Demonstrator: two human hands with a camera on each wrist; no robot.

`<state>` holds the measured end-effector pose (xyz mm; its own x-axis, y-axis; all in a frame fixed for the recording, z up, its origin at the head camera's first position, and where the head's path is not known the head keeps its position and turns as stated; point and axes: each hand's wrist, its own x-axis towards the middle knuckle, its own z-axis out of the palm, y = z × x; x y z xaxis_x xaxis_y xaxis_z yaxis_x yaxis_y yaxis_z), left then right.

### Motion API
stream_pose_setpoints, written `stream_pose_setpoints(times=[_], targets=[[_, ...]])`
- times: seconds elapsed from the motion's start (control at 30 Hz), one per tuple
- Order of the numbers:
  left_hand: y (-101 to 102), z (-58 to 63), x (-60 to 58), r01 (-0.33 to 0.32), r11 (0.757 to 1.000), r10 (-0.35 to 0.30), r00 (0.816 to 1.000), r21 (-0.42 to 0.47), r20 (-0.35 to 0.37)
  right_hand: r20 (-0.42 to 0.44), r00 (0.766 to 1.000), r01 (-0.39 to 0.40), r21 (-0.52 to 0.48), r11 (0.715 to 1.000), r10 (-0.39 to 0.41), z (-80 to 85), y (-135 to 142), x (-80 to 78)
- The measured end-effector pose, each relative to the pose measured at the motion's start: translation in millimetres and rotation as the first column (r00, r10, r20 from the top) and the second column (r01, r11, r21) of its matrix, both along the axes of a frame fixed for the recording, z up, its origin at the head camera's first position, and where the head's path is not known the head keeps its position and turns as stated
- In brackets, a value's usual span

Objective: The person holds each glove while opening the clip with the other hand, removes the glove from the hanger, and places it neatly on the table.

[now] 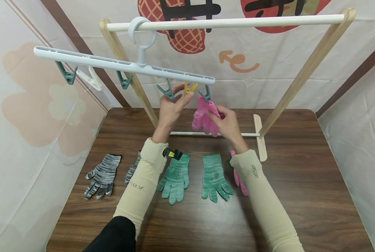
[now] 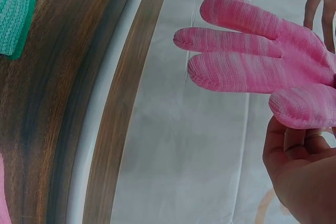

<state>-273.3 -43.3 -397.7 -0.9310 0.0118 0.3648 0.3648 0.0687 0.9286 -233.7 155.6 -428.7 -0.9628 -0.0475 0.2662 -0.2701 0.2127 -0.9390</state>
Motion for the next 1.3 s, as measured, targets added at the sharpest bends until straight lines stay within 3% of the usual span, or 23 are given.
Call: stream_pose_setpoints(times=[0.2,0.43,0.63,0.8,1.03,1.3], targets=[[8.7,2.7,-5.7,0.017,0.999,-0.015,0.999,0.037,-0.048,0.006,1.0,-0.004,0.01,1.0,0.004,-20.4,2.4,-11.5],[14.4,4.5,-6.1,0.075,0.994,-0.07,0.995,0.076,-0.076,0.019,1.0,-0.008,0.036,0.999,0.007,-24.9,3.5,-11.9],[18.6,6.2,-5.0,0.082,0.994,-0.079,0.996,0.075,-0.033,0.007,1.0,-0.022,0.018,1.0,0.021,-25.9,2.3,-9.9],[20.6,6.3,-4.1,0.07,0.993,-0.068,0.997,0.091,-0.032,0.026,0.999,-0.03,-0.003,1.0,0.03,-26.6,1.9,-8.5],[22.2,5.5,0.4,0.106,0.988,-0.102,0.994,0.11,-0.039,0.038,0.999,-0.017,0.006,1.0,0.017,-27.1,1.7,-7.9],[24.4,2.7,4.4,0.04,0.996,-0.034,0.996,0.08,-0.085,0.026,1.0,-0.002,0.056,0.998,0.0,-12.6,-1.2,2.2]])
